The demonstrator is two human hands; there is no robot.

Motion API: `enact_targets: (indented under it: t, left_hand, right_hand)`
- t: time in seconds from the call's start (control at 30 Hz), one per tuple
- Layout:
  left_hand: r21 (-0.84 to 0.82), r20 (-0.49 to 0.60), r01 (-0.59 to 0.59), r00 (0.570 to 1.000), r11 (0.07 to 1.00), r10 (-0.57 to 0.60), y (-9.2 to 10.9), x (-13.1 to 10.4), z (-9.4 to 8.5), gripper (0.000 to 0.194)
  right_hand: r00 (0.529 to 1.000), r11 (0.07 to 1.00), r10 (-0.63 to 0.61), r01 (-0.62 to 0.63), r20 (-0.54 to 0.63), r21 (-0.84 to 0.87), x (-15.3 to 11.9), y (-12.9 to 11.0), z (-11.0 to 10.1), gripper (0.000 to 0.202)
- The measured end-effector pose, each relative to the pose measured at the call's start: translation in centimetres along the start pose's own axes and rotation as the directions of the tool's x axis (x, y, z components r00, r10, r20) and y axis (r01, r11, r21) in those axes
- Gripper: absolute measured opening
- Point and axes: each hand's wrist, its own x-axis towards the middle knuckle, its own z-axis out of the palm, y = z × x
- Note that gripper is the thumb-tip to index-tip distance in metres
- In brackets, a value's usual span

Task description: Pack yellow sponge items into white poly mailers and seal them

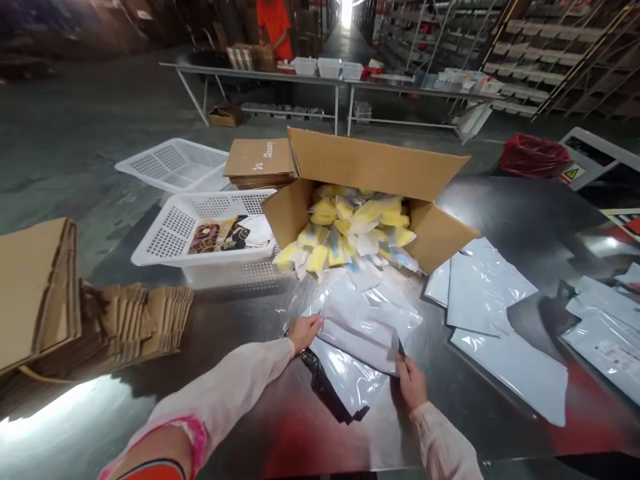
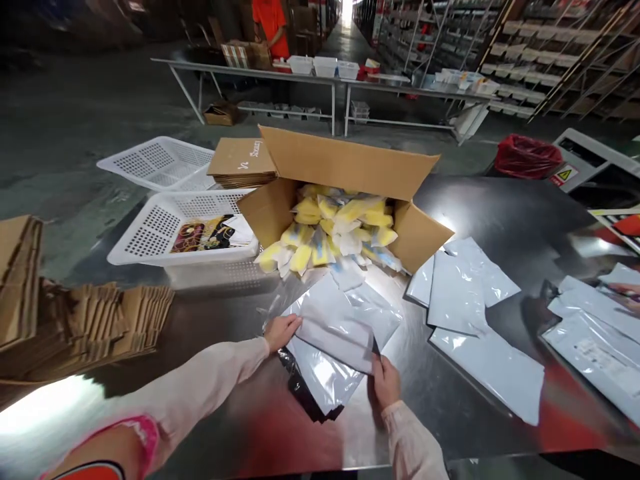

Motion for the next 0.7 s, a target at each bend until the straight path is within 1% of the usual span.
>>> enact_targets:
  t: [0.07,0.17,0.23,0.27,0.3,0.33,0.37,0.4,0.43,0.47,0.5,0.53,0.57,0.6,0.63,0.7]
  left_hand:
    - [0.060,-0.046,0.095,0.995,0.994,-0.093,1.1,0.4,0.3,0.038]
    - [0.114,-0.072,0.148,0.987,0.982,-0.141,2.0,0.5,0.3,0.030]
    - [0.149,-0.127,0.153,0.983,0.977,-0.135,2.5,-0.1,-0.2,0.023]
    - [0.174,-0.171,0.146,0.978,0.974,-0.116,2.8,-0.5,-0.5,0.026]
    - [0.205,-0.215,0.134,0.973,0.969,-0.089,3.3,-0.8,-0.7,0.031]
    - [0.239,-0.245,0.112,0.968,0.964,-0.052,3.9,-1.1,-0.8,0.036]
    - [0.276,-0.250,0.070,0.968,0.959,0.002,4.7,-1.3,-0.8,0.040]
    - [0.313,-0.229,0.004,0.971,0.950,0.071,5.4,-1.3,-0.5,0.042]
    - [0.343,-0.190,-0.075,0.971,0.936,0.148,6.2,-1.1,-0.1,0.045]
    - [0.367,-0.143,-0.148,0.966,0.918,0.213,6.9,-0.8,0.5,0.048]
    - [0.382,-0.104,-0.199,0.961,0.903,0.256,7.5,-0.3,1.1,0.052]
    - [0.390,-0.075,-0.222,0.959,0.893,0.272,8.0,0.3,1.7,0.059]
    - [0.394,-0.064,-0.216,0.963,0.893,0.261,8.2,0.9,2.2,0.066]
    - [0.394,-0.068,-0.186,0.971,0.900,0.230,8.3,1.4,2.5,0.072]
    - [0.393,-0.076,-0.150,0.978,0.907,0.195,8.1,1.8,2.6,0.077]
    - [0.394,-0.112,-0.075,0.985,0.916,0.129,7.2,1.9,1.7,0.082]
  right_hand:
    - [0.996,0.996,0.074,-0.076,-0.039,-0.036,1.1,-1.2,0.3,0.056]
    - [0.988,0.968,0.156,-0.154,-0.006,-0.200,2.2,-2.3,0.1,0.052]
    - [0.978,0.942,0.207,-0.196,0.012,-0.272,2.1,-2.6,-0.4,0.051]
    - [0.975,0.933,0.224,-0.215,-0.002,-0.290,1.8,-2.8,-0.7,0.052]
    - [0.973,0.923,0.224,-0.229,-0.053,-0.309,1.5,-3.0,-0.9,0.056]
    - [0.971,0.912,0.197,-0.233,-0.137,-0.338,1.1,-3.3,-1.0,0.063]
    - [0.964,0.899,0.134,-0.215,-0.229,-0.381,0.8,-3.7,-1.0,0.071]
    - [0.954,0.885,0.032,-0.166,-0.297,-0.436,0.7,-4.1,-0.8,0.075]
    - [0.946,0.863,-0.095,-0.077,-0.310,-0.500,0.9,-4.6,-0.5,0.073]
    - [0.941,0.831,-0.217,0.039,-0.260,-0.555,1.3,-4.9,0.0,0.067]
    - [0.940,0.797,-0.302,0.159,-0.156,-0.583,2.0,-5.2,0.6,0.061]
    - [0.939,0.768,-0.343,0.256,-0.040,-0.587,2.8,-5.4,1.1,0.057]
    - [0.936,0.753,-0.346,0.317,0.063,-0.577,3.7,-5.3,1.6,0.056]
    - [0.937,0.753,-0.322,0.341,0.138,-0.563,4.6,-5.1,2.0,0.056]
    - [0.941,0.763,-0.286,0.338,0.181,-0.551,5.4,-4.9,2.3,0.057]
    - [0.944,0.786,-0.255,0.328,0.208,-0.524,6.5,-4.2,2.5,0.058]
